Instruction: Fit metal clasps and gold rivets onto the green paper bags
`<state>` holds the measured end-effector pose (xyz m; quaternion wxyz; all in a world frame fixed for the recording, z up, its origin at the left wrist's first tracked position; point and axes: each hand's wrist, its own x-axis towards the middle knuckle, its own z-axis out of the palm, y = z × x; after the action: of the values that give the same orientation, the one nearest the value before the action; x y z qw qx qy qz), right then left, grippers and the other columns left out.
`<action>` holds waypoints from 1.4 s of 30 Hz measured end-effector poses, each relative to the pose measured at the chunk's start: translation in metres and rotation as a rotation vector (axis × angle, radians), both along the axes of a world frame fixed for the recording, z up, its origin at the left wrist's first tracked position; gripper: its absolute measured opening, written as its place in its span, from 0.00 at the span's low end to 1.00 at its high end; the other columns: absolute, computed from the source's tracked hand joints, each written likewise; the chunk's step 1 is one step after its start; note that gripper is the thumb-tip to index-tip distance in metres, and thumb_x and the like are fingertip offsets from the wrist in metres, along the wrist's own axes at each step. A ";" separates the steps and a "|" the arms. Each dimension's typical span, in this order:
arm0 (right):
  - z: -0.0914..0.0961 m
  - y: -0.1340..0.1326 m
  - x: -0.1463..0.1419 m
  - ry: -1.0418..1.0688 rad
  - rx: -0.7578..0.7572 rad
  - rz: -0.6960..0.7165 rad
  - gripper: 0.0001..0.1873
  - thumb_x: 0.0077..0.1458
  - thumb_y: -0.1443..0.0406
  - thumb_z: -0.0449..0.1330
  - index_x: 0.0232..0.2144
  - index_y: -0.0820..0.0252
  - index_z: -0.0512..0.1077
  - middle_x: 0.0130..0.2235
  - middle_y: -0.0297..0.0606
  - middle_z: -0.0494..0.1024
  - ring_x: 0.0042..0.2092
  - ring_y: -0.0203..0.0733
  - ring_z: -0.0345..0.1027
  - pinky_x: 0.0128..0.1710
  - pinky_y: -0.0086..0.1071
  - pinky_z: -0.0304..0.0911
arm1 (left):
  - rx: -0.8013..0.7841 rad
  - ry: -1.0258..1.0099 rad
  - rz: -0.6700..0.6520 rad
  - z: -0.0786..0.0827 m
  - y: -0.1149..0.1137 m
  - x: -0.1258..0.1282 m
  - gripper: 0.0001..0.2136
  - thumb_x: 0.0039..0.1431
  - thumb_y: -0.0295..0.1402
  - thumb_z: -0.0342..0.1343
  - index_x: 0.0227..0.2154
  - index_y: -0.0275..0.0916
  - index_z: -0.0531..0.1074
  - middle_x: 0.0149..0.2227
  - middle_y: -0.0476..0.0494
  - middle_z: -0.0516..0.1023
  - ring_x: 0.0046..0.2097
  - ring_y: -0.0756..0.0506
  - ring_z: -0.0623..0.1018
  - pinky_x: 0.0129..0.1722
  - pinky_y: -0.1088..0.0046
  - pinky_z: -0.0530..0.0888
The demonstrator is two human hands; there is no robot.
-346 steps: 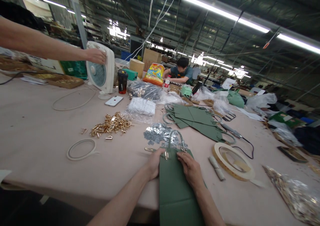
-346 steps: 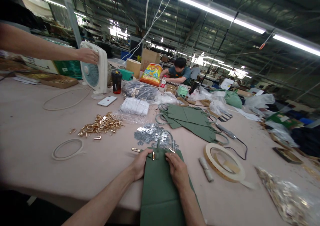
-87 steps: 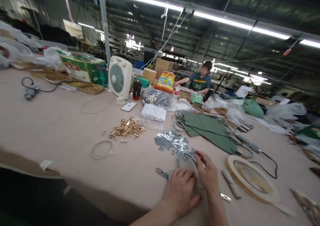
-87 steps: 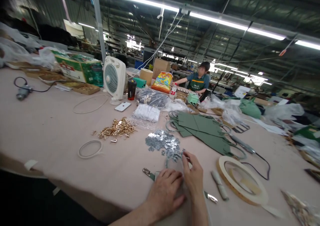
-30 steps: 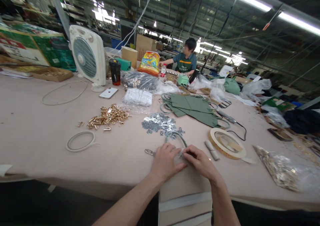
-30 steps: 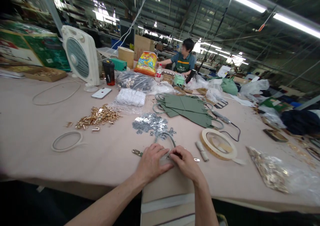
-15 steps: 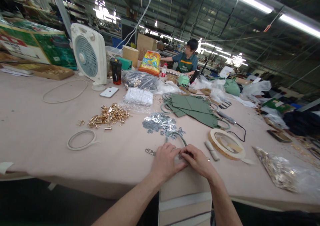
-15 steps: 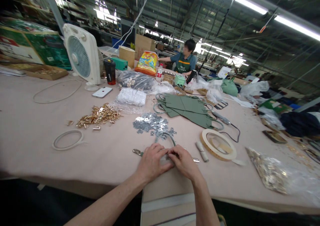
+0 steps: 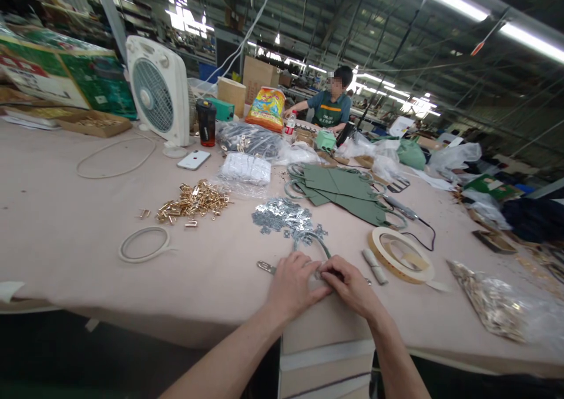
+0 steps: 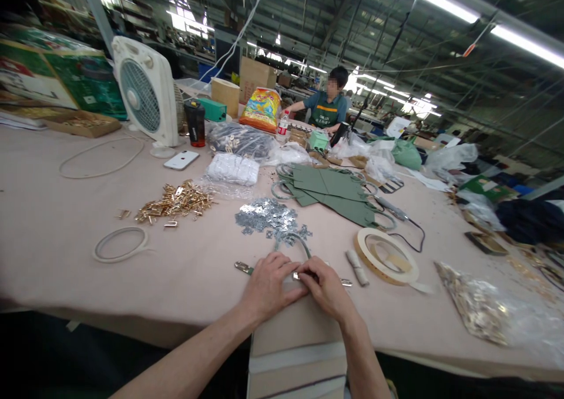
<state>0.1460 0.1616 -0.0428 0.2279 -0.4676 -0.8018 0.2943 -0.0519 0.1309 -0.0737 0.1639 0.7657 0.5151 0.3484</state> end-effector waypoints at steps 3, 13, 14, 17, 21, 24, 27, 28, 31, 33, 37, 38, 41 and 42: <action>0.002 -0.002 0.001 0.028 -0.003 0.018 0.06 0.66 0.63 0.58 0.37 0.54 0.75 0.39 0.36 0.76 0.43 0.44 0.71 0.47 0.37 0.64 | -0.015 0.004 -0.011 0.001 0.000 -0.002 0.22 0.58 0.48 0.67 0.53 0.48 0.76 0.49 0.44 0.79 0.56 0.37 0.71 0.53 0.58 0.68; 0.000 -0.007 0.001 0.046 0.030 0.004 0.07 0.68 0.62 0.57 0.38 0.54 0.75 0.39 0.37 0.76 0.43 0.44 0.71 0.47 0.37 0.65 | -0.152 0.082 -0.014 -0.001 0.026 -0.003 0.14 0.71 0.40 0.50 0.42 0.44 0.80 0.41 0.42 0.81 0.50 0.40 0.74 0.49 0.65 0.71; 0.001 -0.007 0.001 0.052 0.034 0.013 0.07 0.68 0.62 0.57 0.38 0.54 0.75 0.40 0.37 0.77 0.43 0.44 0.71 0.48 0.37 0.65 | -0.188 0.098 -0.016 0.000 0.030 -0.002 0.15 0.71 0.42 0.51 0.40 0.44 0.81 0.39 0.41 0.81 0.50 0.39 0.75 0.48 0.65 0.71; 0.002 -0.007 0.001 0.064 0.043 0.049 0.08 0.68 0.63 0.56 0.38 0.54 0.75 0.40 0.38 0.77 0.44 0.45 0.72 0.49 0.37 0.66 | -0.302 0.098 -0.009 0.001 0.039 -0.001 0.16 0.69 0.47 0.52 0.41 0.46 0.83 0.38 0.40 0.80 0.48 0.38 0.76 0.45 0.66 0.72; 0.000 -0.011 0.001 0.054 0.088 0.074 0.09 0.69 0.65 0.56 0.39 0.53 0.76 0.41 0.38 0.77 0.45 0.44 0.72 0.48 0.36 0.66 | -0.366 0.068 0.034 0.000 0.043 -0.001 0.17 0.65 0.51 0.55 0.42 0.49 0.84 0.41 0.40 0.79 0.46 0.39 0.78 0.45 0.66 0.73; -0.006 -0.017 0.004 0.036 0.140 0.074 0.09 0.69 0.66 0.55 0.40 0.52 0.76 0.42 0.38 0.77 0.45 0.44 0.72 0.48 0.36 0.67 | -0.370 0.061 0.047 -0.001 0.042 -0.001 0.16 0.64 0.51 0.56 0.42 0.50 0.84 0.41 0.40 0.79 0.45 0.40 0.78 0.46 0.66 0.73; -0.015 -0.026 0.008 0.022 0.178 0.082 0.11 0.70 0.67 0.53 0.42 0.52 0.76 0.43 0.39 0.77 0.46 0.44 0.72 0.48 0.36 0.67 | -0.379 0.057 0.046 0.000 0.041 -0.001 0.16 0.63 0.51 0.57 0.42 0.51 0.84 0.40 0.40 0.79 0.44 0.40 0.79 0.45 0.66 0.73; -0.017 -0.028 0.009 0.016 0.194 0.082 0.11 0.70 0.67 0.53 0.43 0.52 0.76 0.44 0.40 0.77 0.47 0.45 0.72 0.49 0.36 0.67 | -0.384 0.055 0.049 0.000 0.041 -0.001 0.15 0.63 0.51 0.57 0.42 0.51 0.84 0.40 0.41 0.79 0.44 0.40 0.78 0.45 0.66 0.73; -0.022 -0.033 0.008 0.007 0.232 0.046 0.12 0.70 0.67 0.52 0.44 0.51 0.76 0.45 0.41 0.77 0.48 0.46 0.72 0.50 0.38 0.67 | -0.369 0.041 0.053 0.001 0.040 -0.001 0.15 0.63 0.50 0.57 0.42 0.50 0.84 0.39 0.41 0.80 0.45 0.40 0.78 0.45 0.66 0.73; -0.022 -0.033 0.005 0.008 0.228 -0.012 0.11 0.70 0.65 0.52 0.43 0.51 0.76 0.44 0.41 0.77 0.48 0.48 0.72 0.50 0.39 0.67 | -0.334 0.032 0.052 0.000 0.039 -0.002 0.15 0.64 0.49 0.57 0.42 0.49 0.84 0.38 0.41 0.80 0.45 0.40 0.78 0.45 0.66 0.73; -0.014 -0.029 -0.003 -0.012 0.197 -0.086 0.09 0.69 0.62 0.54 0.39 0.52 0.75 0.41 0.41 0.77 0.45 0.49 0.72 0.47 0.41 0.67 | -0.254 0.029 0.033 -0.005 0.036 -0.002 0.15 0.66 0.48 0.55 0.40 0.48 0.84 0.37 0.42 0.79 0.45 0.40 0.77 0.45 0.66 0.72; -0.012 -0.028 -0.004 -0.019 0.190 -0.092 0.09 0.69 0.62 0.55 0.39 0.52 0.75 0.40 0.41 0.77 0.44 0.50 0.72 0.46 0.41 0.67 | -0.240 0.030 0.029 -0.006 0.036 -0.002 0.15 0.67 0.47 0.54 0.39 0.48 0.84 0.37 0.42 0.79 0.45 0.40 0.77 0.44 0.66 0.72; -0.007 -0.024 -0.005 -0.038 0.158 -0.093 0.08 0.67 0.62 0.56 0.37 0.52 0.75 0.39 0.40 0.76 0.43 0.49 0.71 0.44 0.40 0.66 | -0.226 0.032 0.031 -0.008 0.035 -0.001 0.14 0.68 0.45 0.54 0.39 0.48 0.83 0.37 0.42 0.79 0.46 0.40 0.77 0.44 0.66 0.71; -0.006 -0.023 -0.004 -0.043 0.144 -0.092 0.08 0.67 0.62 0.57 0.37 0.52 0.75 0.38 0.40 0.76 0.42 0.48 0.71 0.44 0.40 0.66 | -0.229 0.034 0.030 -0.008 0.035 -0.001 0.14 0.68 0.45 0.54 0.40 0.48 0.83 0.37 0.42 0.80 0.46 0.40 0.77 0.45 0.66 0.71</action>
<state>0.1416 0.1390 -0.0486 0.2570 -0.4924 -0.8032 0.2154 -0.0529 0.1661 -0.0817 0.2363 0.7399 0.5657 0.2770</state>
